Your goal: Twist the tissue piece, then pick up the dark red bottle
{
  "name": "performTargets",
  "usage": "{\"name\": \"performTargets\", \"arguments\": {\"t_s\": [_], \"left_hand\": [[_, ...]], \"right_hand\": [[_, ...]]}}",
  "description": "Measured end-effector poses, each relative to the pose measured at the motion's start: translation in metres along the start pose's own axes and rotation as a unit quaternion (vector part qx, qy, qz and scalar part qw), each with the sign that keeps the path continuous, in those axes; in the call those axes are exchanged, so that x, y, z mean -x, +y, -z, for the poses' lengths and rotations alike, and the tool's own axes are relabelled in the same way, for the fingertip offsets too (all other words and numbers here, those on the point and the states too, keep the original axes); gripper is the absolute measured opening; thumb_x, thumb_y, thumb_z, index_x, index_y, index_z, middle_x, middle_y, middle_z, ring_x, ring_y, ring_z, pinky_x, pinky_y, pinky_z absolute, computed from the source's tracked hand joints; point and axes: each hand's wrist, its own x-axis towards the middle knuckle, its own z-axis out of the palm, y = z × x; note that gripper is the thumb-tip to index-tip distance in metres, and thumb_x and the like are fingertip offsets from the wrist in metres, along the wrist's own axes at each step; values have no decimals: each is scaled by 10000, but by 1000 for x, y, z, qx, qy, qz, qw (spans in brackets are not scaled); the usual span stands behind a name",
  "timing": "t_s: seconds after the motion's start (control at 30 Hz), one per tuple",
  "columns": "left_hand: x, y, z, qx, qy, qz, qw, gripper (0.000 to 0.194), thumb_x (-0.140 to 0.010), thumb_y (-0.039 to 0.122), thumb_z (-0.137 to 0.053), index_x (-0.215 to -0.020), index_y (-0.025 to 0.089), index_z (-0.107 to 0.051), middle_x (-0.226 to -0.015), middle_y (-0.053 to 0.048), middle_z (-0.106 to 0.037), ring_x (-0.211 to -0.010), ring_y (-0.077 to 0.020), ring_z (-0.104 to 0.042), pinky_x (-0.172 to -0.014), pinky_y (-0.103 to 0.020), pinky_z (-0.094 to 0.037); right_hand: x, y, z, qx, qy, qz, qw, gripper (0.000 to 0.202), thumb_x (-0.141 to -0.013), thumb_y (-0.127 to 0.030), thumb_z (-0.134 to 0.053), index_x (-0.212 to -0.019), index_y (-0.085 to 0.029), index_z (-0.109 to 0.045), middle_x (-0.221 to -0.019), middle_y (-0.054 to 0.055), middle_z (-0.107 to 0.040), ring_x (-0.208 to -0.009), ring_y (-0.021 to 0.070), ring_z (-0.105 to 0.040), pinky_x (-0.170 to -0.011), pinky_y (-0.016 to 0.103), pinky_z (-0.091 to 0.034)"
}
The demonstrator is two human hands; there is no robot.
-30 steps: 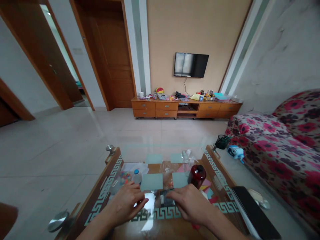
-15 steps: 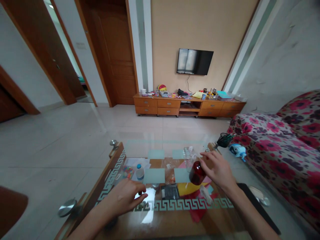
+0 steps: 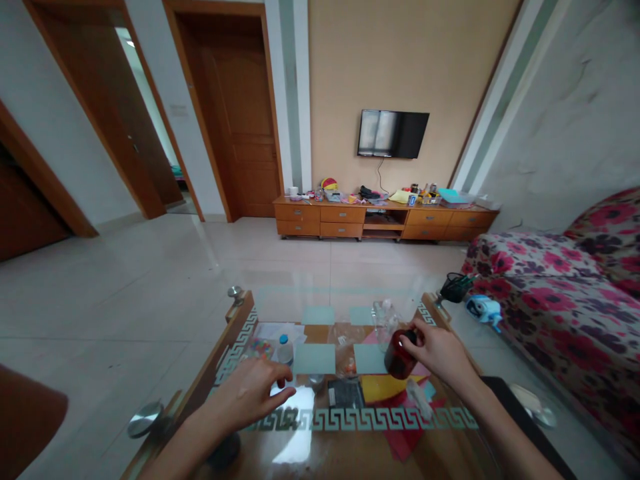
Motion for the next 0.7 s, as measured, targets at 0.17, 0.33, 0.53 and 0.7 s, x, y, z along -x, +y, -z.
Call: {"name": "performTargets", "arguments": {"t_s": [0.17, 0.33, 0.53, 0.7], "left_hand": [[-4, 5, -8, 3, -20, -14, 1000, 194, -987, 433, -628, -1008, 288, -755, -880, -12, -798, -735, -226, -724, -694, -330, -464], [-5, 10, -9, 0, -4, -18, 1000, 220, -1017, 434, -586, -1028, 287, -749, -886, -8, -798, -705, -211, -719, -690, -331, -449], [-5, 11, -7, -3, 13, -22, 1000, 203, -1021, 421, -581, -1063, 292, -732, -879, 5, -793, -713, -210, -731, -672, -330, -462], [-5, 15, -14, -15, 66, -45, 997, 308, -1011, 402, -599, -1299, 308, -653, -1153, -35, -785, -998, -271, -757, -846, -410, -562]], "right_hand": [[1, -15, -4, -25, -6, 16, 1000, 250, -921, -470, -600, -910, -227, -660, -710, 20, -678, -671, 210, -650, -621, 286, -341], [7, -34, -7, -36, -10, 32, 999, 206, -888, -429, -640, -894, -227, -677, -697, 14, -678, -650, 198, -642, -614, 279, -336], [9, -47, -7, -64, -6, 51, 997, 145, -871, -375, -665, -886, -231, -681, -718, 4, -705, -658, 185, -653, -630, 264, -352], [16, -57, -4, -85, 14, 68, 994, 139, -852, -368, -705, -881, -234, -683, -713, -10, -690, -651, 174, -643, -639, 261, -382]]}}
